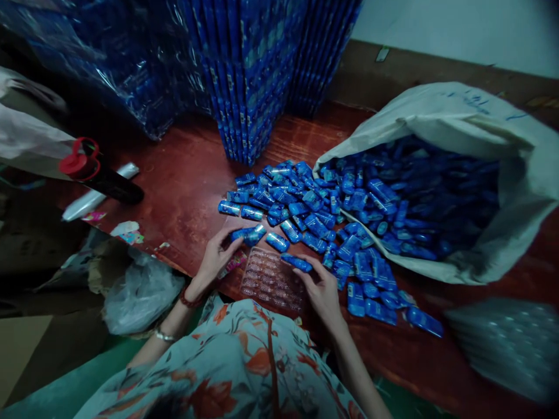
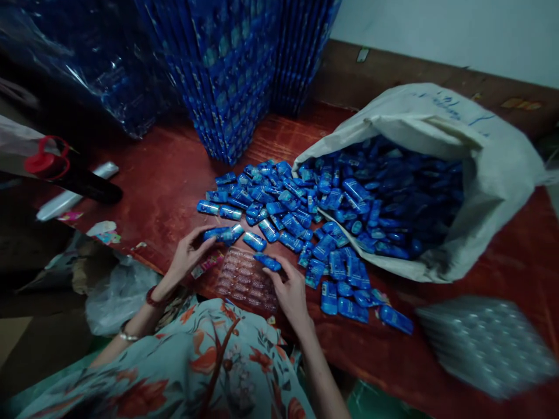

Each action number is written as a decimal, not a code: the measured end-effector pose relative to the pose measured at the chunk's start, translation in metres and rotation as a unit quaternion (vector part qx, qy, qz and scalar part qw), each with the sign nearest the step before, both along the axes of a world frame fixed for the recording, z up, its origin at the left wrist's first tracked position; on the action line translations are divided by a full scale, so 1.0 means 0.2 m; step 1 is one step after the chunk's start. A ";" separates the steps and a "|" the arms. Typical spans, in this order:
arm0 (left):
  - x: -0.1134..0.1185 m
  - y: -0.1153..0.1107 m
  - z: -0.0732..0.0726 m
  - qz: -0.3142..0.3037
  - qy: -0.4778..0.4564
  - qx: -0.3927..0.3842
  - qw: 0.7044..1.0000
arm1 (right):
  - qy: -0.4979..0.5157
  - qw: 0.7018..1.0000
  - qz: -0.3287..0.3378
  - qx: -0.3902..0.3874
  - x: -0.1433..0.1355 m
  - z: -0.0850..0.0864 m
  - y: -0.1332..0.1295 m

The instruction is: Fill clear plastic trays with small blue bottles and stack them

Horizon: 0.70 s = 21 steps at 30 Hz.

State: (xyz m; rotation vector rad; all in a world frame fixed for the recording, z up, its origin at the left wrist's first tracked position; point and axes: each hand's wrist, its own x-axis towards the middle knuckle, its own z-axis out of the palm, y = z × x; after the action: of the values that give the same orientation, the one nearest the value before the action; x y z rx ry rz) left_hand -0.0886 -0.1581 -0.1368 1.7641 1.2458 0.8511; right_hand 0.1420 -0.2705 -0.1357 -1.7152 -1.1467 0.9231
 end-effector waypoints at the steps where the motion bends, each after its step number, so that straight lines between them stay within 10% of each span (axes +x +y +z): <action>1: 0.02 -0.03 0.02 -0.028 -0.006 -0.026 0.999 | -0.037 0.999 0.013 0.013 0.00 0.00 -0.01; 10: 0.14 -0.16 -0.07 -0.179 0.117 0.054 0.975 | -0.223 0.970 0.094 0.003 -0.06 -0.07 -0.05; 21: 0.20 -0.16 0.07 -0.263 0.372 0.169 0.874 | -0.437 0.873 0.199 -0.081 -0.05 0.02 0.01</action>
State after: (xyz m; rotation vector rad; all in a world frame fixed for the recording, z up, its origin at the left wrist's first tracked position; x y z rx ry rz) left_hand -0.0480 -0.1908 -0.1238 2.6970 0.9796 0.0369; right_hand 0.1326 -0.2680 -0.1319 -2.1539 -2.1227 0.4436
